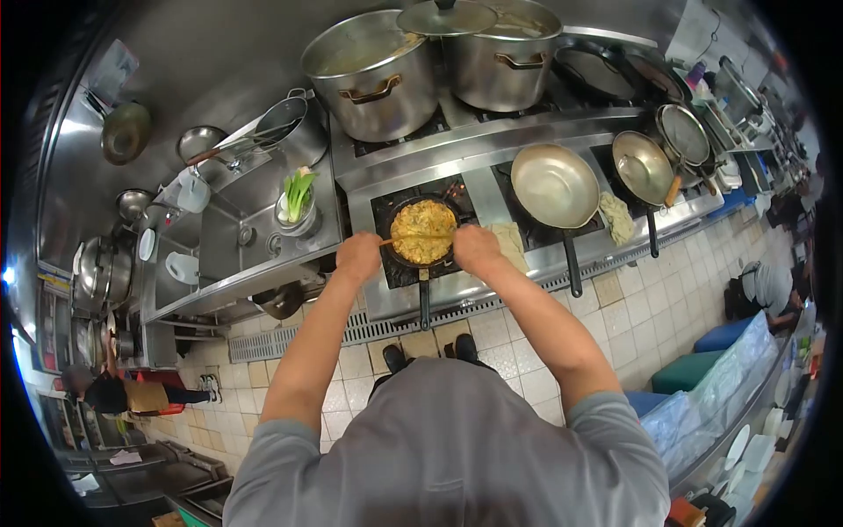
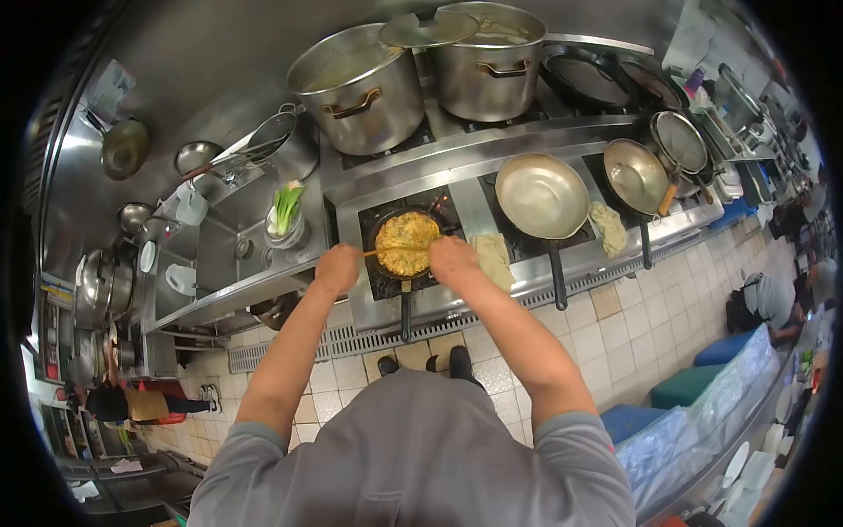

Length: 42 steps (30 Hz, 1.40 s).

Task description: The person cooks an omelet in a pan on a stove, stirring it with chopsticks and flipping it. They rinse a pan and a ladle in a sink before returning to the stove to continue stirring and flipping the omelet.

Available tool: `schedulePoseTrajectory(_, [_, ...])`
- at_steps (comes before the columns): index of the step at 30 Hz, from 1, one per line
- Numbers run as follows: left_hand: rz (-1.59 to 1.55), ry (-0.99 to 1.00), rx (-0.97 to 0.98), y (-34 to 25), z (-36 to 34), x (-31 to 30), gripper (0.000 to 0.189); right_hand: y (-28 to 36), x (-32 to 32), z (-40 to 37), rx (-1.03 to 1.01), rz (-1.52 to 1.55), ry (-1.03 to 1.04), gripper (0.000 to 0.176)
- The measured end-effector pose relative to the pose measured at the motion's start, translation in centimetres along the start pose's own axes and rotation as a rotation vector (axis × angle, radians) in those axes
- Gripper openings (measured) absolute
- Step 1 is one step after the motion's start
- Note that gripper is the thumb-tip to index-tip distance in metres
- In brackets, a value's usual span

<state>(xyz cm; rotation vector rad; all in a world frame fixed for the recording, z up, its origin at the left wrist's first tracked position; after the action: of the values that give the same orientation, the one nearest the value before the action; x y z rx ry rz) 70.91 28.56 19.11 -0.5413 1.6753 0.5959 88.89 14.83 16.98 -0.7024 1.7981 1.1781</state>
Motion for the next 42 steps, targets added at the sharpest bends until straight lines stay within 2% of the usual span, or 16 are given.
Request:
schedulePoseTrajectory(2, [0.135, 0.221, -0.109, 0.3, 0.7, 1.9, 0.039, -0.4, 2.0, 1.0, 0.053, -0.038, 0.059, 0.023])
schedulePoseTrajectory(5, [0.111, 0.166, -0.092, 1.4, 1.0, 3.0, 0.039, -0.1, -1.1, -0.8, 0.085, 0.008, 0.054, 0.022])
schedulePoseTrajectory(7, [0.091, 0.148, -0.072, 1.4, 0.3, 1.4, 0.038, 0.4, -2.0, -1.2, 0.050, -0.013, 0.056, 0.022])
schedulePoseTrajectory(9, [0.073, 0.138, -0.048, 0.8, -0.1, 0.8, 0.038, 0.7, -1.0, -1.0, 0.020, -0.029, 0.063, 0.023])
schedulePoseTrajectory(11, [0.082, 0.068, -0.047, 0.5, 0.1, 0.2, 0.024, 1.1, 1.4, 0.3, 0.015, -0.048, 0.042, 0.023])
schedulePoseTrajectory(12, [0.083, 0.069, -0.049, 0.8, 0.5, 0.7, 0.024, 1.1, 1.5, 0.3, 0.014, -0.047, 0.043, 0.023])
schedulePoseTrajectory(14, [0.103, 0.105, -0.097, 2.2, 1.2, 2.4, 0.024, -0.2, 1.2, -0.2, 0.138, 0.011, 0.052, 0.023])
schedulePoseTrajectory(17, [0.056, 0.045, -0.016, 1.0, -0.4, -1.3, 0.024, 0.2, -0.9, -1.7, 0.031, -0.006, 0.005, 0.024])
schedulePoseTrajectory(20, [0.086, 0.037, -0.068, 1.2, 0.0, -0.4, 0.025, 1.0, -0.2, -2.0, -0.035, -0.002, 0.011, 0.024])
schedulePoseTrajectory(23, [0.138, 0.094, -0.116, 1.8, 0.2, 0.3, 0.027, -0.5, 1.0, -1.7, 0.054, 0.003, 0.099, 0.024])
schedulePoseTrajectory(27, [0.052, 0.047, -0.045, 0.3, -1.0, -0.4, 0.035, -0.7, -1.8, -2.6, 0.024, 0.045, 0.024, 0.023])
schedulePoseTrajectory(30, [0.033, 0.126, -0.025, -1.4, -1.8, 0.0, 0.033, -0.4, -0.5, -2.3, -0.017, 0.033, 0.050, 0.022])
schedulePoseTrajectory(32, [0.130, 0.217, -0.128, 0.4, -0.6, 3.0, 0.033, -0.8, 0.4, -2.3, 0.050, -0.027, 0.133, 0.022])
schedulePoseTrajectory(36, [0.111, 0.237, -0.073, -0.1, -2.1, -0.3, 0.034, -2.9, -2.0, -2.9, 0.037, 0.003, 0.110, 0.022])
schedulePoseTrajectory(39, [0.082, 0.182, -0.022, -1.4, -2.0, -0.5, 0.035, -3.7, -4.2, -1.8, 0.038, -0.040, 0.006, 0.020])
schedulePoseTrajectory(42, [0.031, 0.086, -0.053, -2.4, -0.3, 0.7, 0.038, -4.2, -3.5, -0.9, 0.103, -0.050, 0.010, 0.020])
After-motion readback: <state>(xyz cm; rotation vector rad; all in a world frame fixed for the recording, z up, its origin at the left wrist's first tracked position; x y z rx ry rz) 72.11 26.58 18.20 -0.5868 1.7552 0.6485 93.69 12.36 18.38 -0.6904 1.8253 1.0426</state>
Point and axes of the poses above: each hand's wrist, its own z-axis towards the middle knuckle, its own x-axis out of the palm, y = z × x, the point moved 9 cm from there along z, towards the middle knuckle, and after that the axes turned 11 degrees about z, right-handed, at the moved point
